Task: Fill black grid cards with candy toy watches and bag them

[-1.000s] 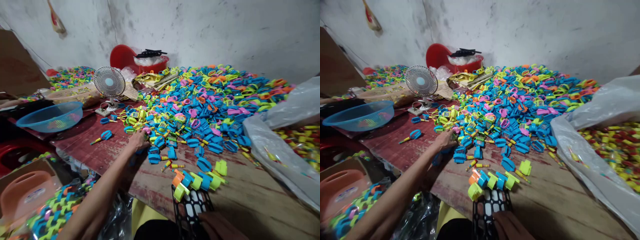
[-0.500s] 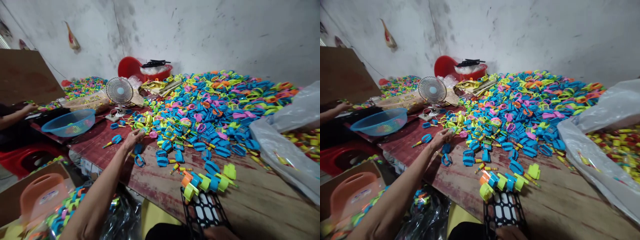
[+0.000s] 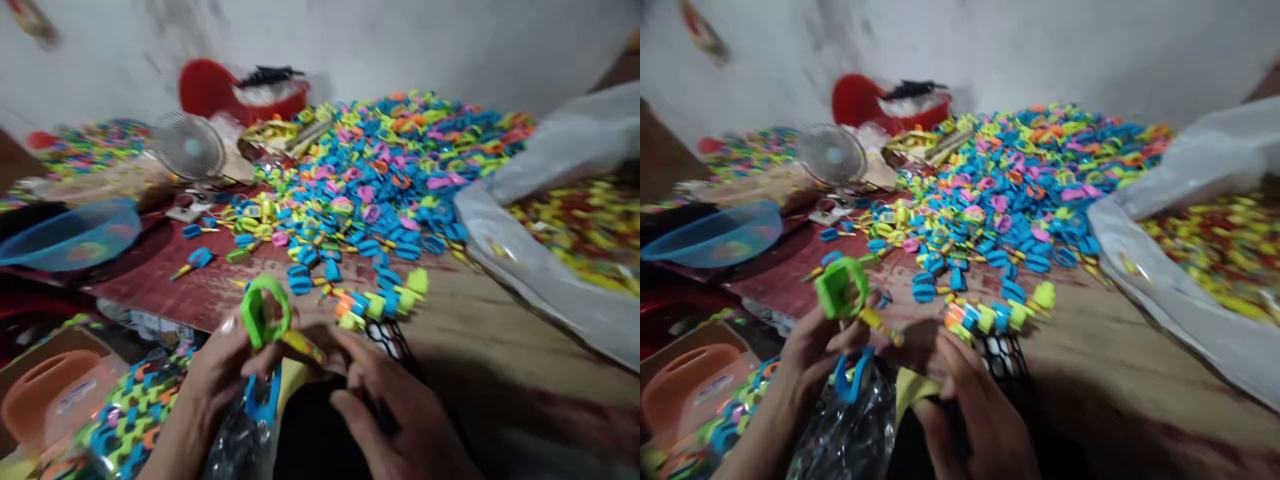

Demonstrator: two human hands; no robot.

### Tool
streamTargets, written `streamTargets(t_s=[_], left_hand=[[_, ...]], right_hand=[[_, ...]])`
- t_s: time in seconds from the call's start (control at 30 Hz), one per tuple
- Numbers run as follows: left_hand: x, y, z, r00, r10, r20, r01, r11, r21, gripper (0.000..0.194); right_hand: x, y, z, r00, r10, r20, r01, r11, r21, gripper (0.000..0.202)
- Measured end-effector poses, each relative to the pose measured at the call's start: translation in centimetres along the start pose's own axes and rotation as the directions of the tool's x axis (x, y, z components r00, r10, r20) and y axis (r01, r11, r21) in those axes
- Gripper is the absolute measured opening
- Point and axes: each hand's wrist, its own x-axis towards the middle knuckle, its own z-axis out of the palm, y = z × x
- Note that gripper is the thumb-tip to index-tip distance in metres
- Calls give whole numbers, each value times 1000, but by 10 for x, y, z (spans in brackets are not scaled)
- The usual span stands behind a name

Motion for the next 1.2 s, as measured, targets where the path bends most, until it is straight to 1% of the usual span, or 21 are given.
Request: streamTargets(t_s=[0.03,0.1,0.17,0.23,0.33,0.4,0.43,0.47,0.5,0.53,0.57,0.6,0.63,0.67,0.73,0.8,0.83,0.93,1.03,1.13,1.2], left_hand=[[-18,-15,9,994,-95,45,94,995,27,32],[-46,-41,17,971,-230,69,226,972,67,34],[-62,-64,16,946,-318,59,312,945,98,39],[-68,-79,14,918,-388,81,374,917,140,42],[-63,-83,20,882,-440,168,400,888,226,41],[-55,-74,29,888,-419,190,352,885,306,40],[-50,-67,34,910,-379,168,303,884,357,38],[-45,-61,39,939,-319,126,240,874,422,36],[-40,-55,43,970,-234,71,169,851,498,34],[-34,-50,46,991,-131,15,98,807,583,35],[-28,-47,48,1000,-23,-22,32,745,667,38],[-22,-45,50,997,75,-24,-33,671,741,44],[-15,-45,51,989,145,12,-97,593,800,51],[-8,-47,52,978,194,74,-166,517,840,55],[5,-52,53,941,250,228,-313,386,868,59],[14,-60,53,901,279,332,-409,297,863,58],[18,-64,54,892,284,353,-429,278,859,57],[22,-77,56,879,338,336,-442,313,841,46],[23,-90,61,837,463,291,-462,317,828,31],[26,-103,65,770,570,286,-489,239,839,28],[28,-110,66,717,633,293,-496,167,852,27]], right_hand=[[1,-5,0,999,26,44,-29,998,59,41],[-1,-10,1,978,70,197,-109,975,192,30],[-7,-9,-1,928,84,362,-195,940,281,22],[-16,-4,-7,869,74,490,-245,923,296,17],[-27,7,-16,803,84,591,-306,908,287,10],[-30,17,-20,773,152,616,-403,867,293,10],[-30,22,-21,769,201,607,-450,844,292,9],[-30,29,-22,786,253,564,-474,833,286,7],[-30,36,-21,821,302,484,-469,840,272,6],[-30,44,-20,863,337,375,-443,863,244,7],[-29,52,-18,901,354,249,-406,892,200,9],[-27,60,-14,927,350,137,-369,917,150,11],[-26,67,-10,943,329,55,-334,937,104,13],[-25,73,-4,952,307,11,-307,949,74,15],[-21,82,8,961,275,-28,-273,959,74,18],[-19,86,21,963,262,-61,-255,962,100,20],[-18,87,26,962,265,-71,-256,960,109,20],[-16,91,36,960,268,-82,-259,960,106,16],[-15,94,39,970,228,-88,-225,974,41,16],[-14,95,39,984,149,-94,-154,987,-45,17],[-13,94,40,986,146,-77,-151,987,-60,17]])
